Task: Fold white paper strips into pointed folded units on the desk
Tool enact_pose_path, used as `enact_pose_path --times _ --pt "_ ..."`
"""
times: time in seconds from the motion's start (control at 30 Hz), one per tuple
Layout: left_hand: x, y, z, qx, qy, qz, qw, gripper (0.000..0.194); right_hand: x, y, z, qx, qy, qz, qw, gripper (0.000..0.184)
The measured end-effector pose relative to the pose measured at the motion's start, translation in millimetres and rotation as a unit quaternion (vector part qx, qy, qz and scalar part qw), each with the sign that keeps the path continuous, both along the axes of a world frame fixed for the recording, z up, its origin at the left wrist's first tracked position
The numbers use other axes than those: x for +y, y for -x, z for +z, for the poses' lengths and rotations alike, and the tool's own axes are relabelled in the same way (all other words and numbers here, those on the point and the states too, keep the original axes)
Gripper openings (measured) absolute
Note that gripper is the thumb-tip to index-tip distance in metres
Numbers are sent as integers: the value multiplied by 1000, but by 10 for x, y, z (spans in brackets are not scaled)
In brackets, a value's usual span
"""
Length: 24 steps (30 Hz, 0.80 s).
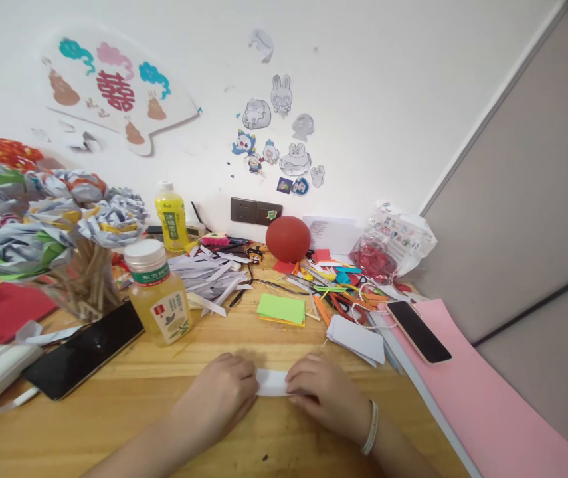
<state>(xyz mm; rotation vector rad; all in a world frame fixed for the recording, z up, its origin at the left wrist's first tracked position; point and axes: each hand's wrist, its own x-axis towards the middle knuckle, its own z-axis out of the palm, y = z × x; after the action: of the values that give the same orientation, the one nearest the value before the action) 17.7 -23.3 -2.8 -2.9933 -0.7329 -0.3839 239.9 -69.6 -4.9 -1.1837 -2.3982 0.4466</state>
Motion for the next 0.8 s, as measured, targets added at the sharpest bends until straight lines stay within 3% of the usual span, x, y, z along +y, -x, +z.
enact_pose_path --times 0.17,0.33,0.4,0.47,0.53,0.67,0.8 --pt "-14 -15 -39 15 -31 4 999 22 10 26 8 -7 1 -43 999 7" --pt "0 -16 -102 -32 -25 53 998 22 9 98 -4 8 33 -113 993 10" --pt "-33 -29 -88 -61 -61 62 994 18 20 105 -31 21 38 -133 990 11" --pt "-118 -70 -100 -81 -110 33 990 15 33 103 -67 35 41 -140 989 12" --pt "-241 -135 -172 -106 -137 -3 985 16 43 103 -100 44 42 -137 989 12" --pt "-445 -246 -432 -124 -204 41 970 19 44 125 -116 35 34 -147 988 12" --pt "-474 -259 -569 -102 -196 58 974 25 37 157 -102 21 20 -159 987 12"
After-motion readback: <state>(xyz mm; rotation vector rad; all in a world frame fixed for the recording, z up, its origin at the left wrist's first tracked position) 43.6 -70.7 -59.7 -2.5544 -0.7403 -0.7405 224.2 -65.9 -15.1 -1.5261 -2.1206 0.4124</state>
